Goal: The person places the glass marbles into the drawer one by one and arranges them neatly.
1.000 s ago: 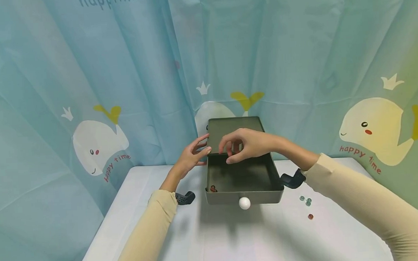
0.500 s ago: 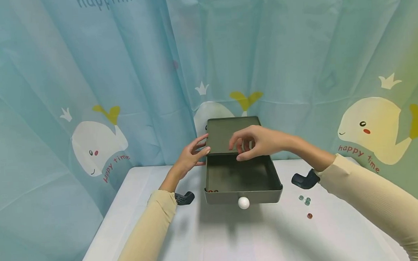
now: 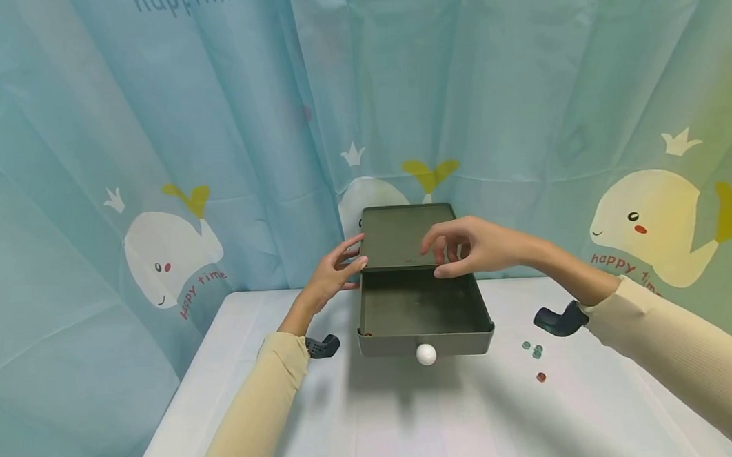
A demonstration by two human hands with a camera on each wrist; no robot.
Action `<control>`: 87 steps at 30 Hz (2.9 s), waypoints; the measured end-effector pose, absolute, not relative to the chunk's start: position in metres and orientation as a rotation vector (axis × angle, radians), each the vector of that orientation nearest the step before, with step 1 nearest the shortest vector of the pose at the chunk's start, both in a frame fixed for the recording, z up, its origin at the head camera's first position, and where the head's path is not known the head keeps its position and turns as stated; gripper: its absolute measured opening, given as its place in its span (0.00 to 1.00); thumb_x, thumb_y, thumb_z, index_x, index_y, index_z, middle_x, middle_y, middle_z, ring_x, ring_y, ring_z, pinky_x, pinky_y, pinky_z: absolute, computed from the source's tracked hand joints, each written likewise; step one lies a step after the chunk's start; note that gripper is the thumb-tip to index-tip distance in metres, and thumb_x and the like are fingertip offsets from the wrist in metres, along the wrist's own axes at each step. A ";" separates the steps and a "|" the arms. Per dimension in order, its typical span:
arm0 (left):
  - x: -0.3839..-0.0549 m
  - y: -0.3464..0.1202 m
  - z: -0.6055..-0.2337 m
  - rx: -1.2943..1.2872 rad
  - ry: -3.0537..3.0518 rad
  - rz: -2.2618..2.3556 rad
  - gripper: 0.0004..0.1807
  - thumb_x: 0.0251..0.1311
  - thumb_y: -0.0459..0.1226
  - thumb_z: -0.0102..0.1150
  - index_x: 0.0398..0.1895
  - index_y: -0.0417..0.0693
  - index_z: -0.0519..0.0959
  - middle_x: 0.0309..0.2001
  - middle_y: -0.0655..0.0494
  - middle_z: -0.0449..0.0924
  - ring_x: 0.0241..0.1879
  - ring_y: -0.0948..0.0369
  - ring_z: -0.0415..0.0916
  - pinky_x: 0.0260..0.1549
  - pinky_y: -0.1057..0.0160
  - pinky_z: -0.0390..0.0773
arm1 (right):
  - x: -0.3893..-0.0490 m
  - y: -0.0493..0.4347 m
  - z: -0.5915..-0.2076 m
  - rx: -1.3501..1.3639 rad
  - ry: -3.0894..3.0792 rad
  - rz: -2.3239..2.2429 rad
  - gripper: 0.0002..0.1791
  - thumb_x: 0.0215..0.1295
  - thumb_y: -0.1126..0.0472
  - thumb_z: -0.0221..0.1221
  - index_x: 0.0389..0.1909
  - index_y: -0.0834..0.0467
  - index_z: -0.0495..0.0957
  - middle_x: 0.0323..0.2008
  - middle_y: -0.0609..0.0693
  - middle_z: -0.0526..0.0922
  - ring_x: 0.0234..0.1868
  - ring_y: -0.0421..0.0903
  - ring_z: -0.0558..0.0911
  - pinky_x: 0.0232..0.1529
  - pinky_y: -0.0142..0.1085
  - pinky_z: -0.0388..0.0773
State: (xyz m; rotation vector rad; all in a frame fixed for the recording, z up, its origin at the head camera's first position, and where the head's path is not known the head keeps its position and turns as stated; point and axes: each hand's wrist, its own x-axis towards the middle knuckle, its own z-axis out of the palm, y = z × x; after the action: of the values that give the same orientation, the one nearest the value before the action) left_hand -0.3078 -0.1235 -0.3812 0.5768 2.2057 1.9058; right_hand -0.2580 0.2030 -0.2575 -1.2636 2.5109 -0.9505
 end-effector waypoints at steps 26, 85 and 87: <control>-0.308 -0.122 -0.381 0.572 2.226 1.906 0.31 0.74 0.44 0.60 0.77 0.68 0.66 0.76 0.48 0.62 0.69 0.49 0.70 0.57 0.42 0.80 | -0.225 0.288 -0.285 -1.165 2.635 -1.093 0.16 0.67 0.63 0.69 0.53 0.48 0.79 0.34 0.45 0.83 0.32 0.44 0.82 0.31 0.36 0.82; -0.309 -0.123 -0.380 0.568 2.218 1.907 0.31 0.74 0.43 0.59 0.78 0.66 0.65 0.76 0.47 0.61 0.71 0.48 0.68 0.58 0.41 0.78 | -0.181 0.376 -0.473 -0.962 2.421 -1.311 0.16 0.65 0.70 0.67 0.52 0.62 0.77 0.36 0.54 0.83 0.31 0.41 0.83 0.30 0.34 0.81; -0.309 -0.123 -0.380 0.571 2.221 1.908 0.31 0.74 0.43 0.59 0.78 0.66 0.66 0.76 0.47 0.61 0.71 0.48 0.68 0.58 0.41 0.79 | -0.180 0.377 -0.476 -0.971 2.423 -1.311 0.16 0.65 0.71 0.67 0.51 0.61 0.77 0.36 0.55 0.83 0.31 0.41 0.82 0.30 0.33 0.80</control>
State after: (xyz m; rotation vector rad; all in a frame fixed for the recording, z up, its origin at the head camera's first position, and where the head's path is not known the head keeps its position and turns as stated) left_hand -0.3090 -0.1230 -0.3805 0.5705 2.2213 1.9077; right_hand -0.1803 0.3769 -0.4759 -0.9706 2.4229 -1.3112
